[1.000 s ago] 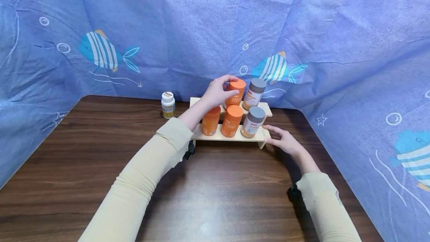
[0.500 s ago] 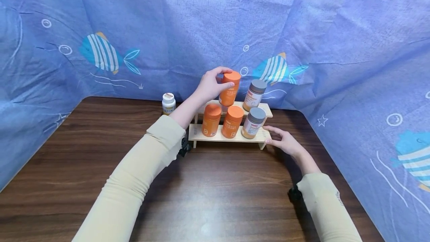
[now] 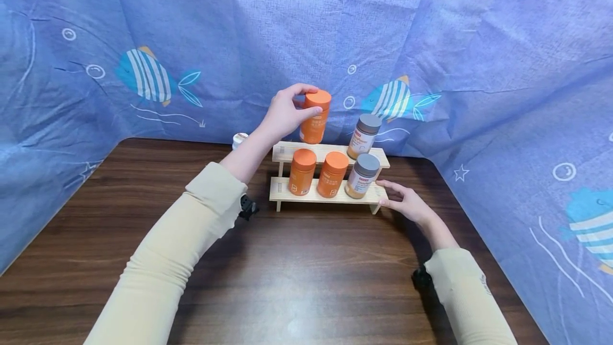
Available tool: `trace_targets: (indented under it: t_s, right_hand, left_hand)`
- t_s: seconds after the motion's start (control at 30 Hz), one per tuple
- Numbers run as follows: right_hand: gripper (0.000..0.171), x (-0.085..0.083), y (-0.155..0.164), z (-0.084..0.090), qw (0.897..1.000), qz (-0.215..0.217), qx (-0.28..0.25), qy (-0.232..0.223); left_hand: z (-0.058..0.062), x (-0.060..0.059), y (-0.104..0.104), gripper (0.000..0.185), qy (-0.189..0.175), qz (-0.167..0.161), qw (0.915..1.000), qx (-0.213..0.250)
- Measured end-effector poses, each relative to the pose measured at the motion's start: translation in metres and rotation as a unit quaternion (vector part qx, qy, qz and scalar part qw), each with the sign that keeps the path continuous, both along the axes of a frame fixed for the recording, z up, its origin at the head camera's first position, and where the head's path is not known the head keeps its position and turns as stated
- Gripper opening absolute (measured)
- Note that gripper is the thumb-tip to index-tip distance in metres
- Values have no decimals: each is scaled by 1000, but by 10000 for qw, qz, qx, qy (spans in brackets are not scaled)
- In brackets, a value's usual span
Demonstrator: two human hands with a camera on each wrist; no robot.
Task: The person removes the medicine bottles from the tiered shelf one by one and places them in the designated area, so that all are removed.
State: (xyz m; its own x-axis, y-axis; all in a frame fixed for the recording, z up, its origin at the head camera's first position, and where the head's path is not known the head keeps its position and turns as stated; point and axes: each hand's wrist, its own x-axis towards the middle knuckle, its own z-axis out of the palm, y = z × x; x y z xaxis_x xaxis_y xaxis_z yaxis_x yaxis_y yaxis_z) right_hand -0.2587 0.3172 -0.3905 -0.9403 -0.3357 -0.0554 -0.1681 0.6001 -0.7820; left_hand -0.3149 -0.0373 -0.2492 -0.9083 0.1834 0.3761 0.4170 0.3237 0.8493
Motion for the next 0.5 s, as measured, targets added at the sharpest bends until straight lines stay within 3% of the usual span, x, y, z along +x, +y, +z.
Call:
trace_targets:
  t_s: [0.23,0.5]
  right_hand:
    - [60,-1,2,-2,10000,-37,87,-17]
    - [60,-1,1,-2,9999,-20,152,76]
  left_hand:
    - [8,8,-21,44,-88,14,9998,157]
    - [5,18,-45,45,-149,213,9996,55]
